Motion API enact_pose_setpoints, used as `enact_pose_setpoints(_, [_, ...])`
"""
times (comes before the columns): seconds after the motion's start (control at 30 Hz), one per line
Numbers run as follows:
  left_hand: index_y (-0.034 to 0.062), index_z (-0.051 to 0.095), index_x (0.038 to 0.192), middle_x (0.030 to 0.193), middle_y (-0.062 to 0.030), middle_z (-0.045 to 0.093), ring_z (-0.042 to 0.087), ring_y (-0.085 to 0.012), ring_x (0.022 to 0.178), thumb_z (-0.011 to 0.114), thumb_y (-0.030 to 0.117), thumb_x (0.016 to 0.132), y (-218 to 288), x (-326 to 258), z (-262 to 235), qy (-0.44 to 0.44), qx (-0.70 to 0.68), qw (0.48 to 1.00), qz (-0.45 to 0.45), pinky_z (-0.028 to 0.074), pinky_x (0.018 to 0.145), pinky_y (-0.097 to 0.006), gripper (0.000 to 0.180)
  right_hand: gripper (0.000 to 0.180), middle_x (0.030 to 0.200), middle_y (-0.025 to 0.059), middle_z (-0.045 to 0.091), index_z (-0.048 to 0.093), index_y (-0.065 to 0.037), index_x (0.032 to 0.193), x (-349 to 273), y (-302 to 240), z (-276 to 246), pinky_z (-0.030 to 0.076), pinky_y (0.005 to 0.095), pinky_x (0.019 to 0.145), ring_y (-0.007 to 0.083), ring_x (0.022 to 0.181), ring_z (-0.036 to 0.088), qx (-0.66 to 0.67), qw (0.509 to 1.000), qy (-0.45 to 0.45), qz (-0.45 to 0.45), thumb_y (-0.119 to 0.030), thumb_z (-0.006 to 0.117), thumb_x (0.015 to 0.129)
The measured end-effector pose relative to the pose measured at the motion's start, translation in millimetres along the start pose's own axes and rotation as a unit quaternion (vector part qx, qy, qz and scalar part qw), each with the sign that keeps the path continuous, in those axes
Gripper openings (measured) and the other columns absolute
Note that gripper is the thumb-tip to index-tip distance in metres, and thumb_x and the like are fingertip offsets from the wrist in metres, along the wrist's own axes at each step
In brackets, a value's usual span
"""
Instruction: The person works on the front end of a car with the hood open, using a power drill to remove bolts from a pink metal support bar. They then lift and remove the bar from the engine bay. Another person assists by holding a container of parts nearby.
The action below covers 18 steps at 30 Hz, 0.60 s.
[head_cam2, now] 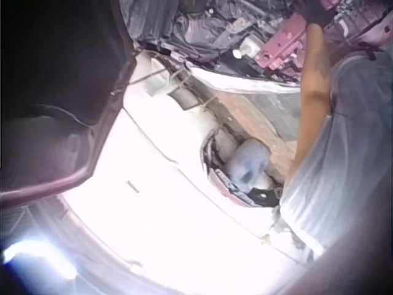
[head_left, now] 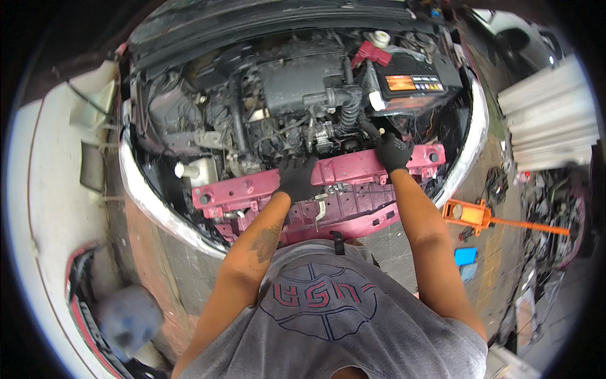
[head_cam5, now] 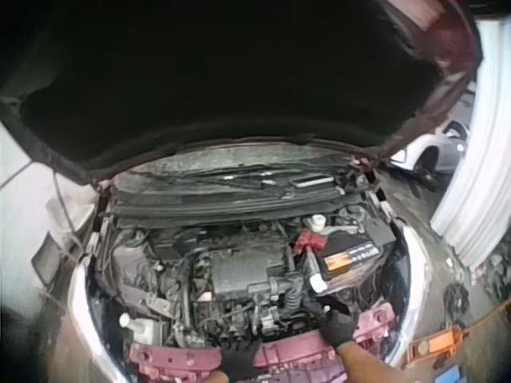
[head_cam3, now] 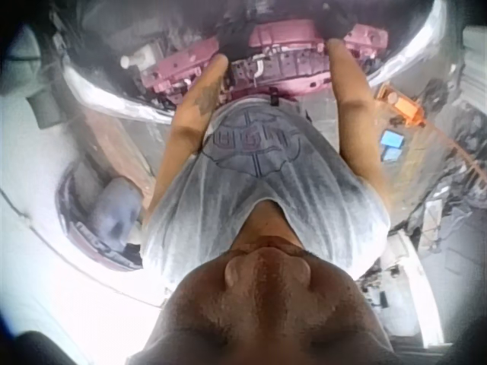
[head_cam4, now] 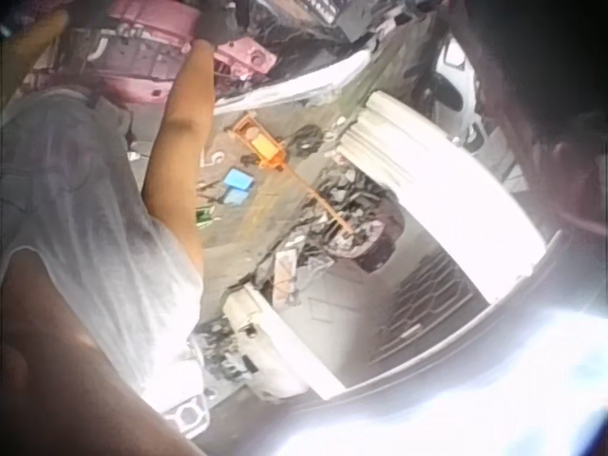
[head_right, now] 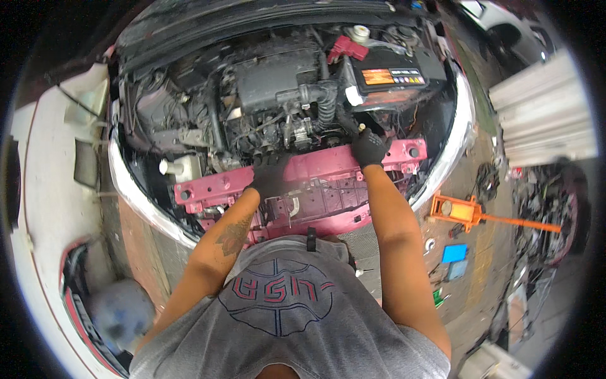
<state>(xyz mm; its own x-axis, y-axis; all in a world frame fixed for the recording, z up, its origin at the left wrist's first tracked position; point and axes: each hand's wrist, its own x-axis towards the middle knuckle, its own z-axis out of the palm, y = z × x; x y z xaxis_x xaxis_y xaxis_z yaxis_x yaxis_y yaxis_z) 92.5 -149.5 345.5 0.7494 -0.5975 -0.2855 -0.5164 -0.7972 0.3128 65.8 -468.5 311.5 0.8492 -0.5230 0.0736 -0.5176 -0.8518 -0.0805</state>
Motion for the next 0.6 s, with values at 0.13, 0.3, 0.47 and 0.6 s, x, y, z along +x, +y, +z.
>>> enact_pose_setpoints(0.13, [0.0096,0.039,0.146,0.144,-0.0236,0.043,0.038,-0.0427,0.135,0.075,0.064,0.066,-30,27,19,-0.061,-0.053,0.994,0.077,0.029,0.109,-0.06,0.103,0.034,0.08,0.0156,0.071,0.068,-0.01,0.089,-9,-15,6,0.031,0.0607,0.103,0.037,0.082,0.067,0.032,0.994,0.101,-0.005,-0.043,0.057,0.09])
enact_pose_setpoints(0.3, [-0.0015,0.042,0.14,0.133,-0.027,0.051,0.05,-0.0434,0.125,0.077,0.051,0.075,40,67,31,0.093,-0.118,0.958,0.244,0.039,0.104,-0.052,0.09,0.025,0.075,0.0147,0.066,0.071,-0.01,0.092,-10,-28,16,0.037,0.056,0.091,0.0356,0.085,0.06,0.145,0.912,0.379,-0.055,-0.033,0.062,0.086])
enact_pose_setpoints(0.47, [-0.0028,0.043,0.138,0.125,-0.0258,0.059,0.057,-0.0429,0.116,0.078,0.039,0.076,91,108,38,0.017,-0.156,0.932,0.327,0.046,0.096,-0.045,0.082,0.036,0.102,0.0129,0.067,0.068,-0.008,0.102,-18,-10,22,0.037,0.0531,0.099,0.0327,0.1,0.058,0.253,0.93,0.243,0.11,-0.034,0.071,0.077])
enact_pose_setpoints(0.6, [-0.002,0.039,0.142,0.13,-0.0258,0.056,0.055,-0.0395,0.12,0.069,0.034,0.086,46,134,48,-0.062,-0.057,0.961,0.263,0.044,0.1,-0.045,0.073,0.051,0.108,0.0119,0.066,0.06,-0.006,0.115,-40,-23,-28,0.039,0.0467,0.098,0.0305,0.103,0.056,0.259,0.964,0.021,0.06,-0.03,0.074,0.071])
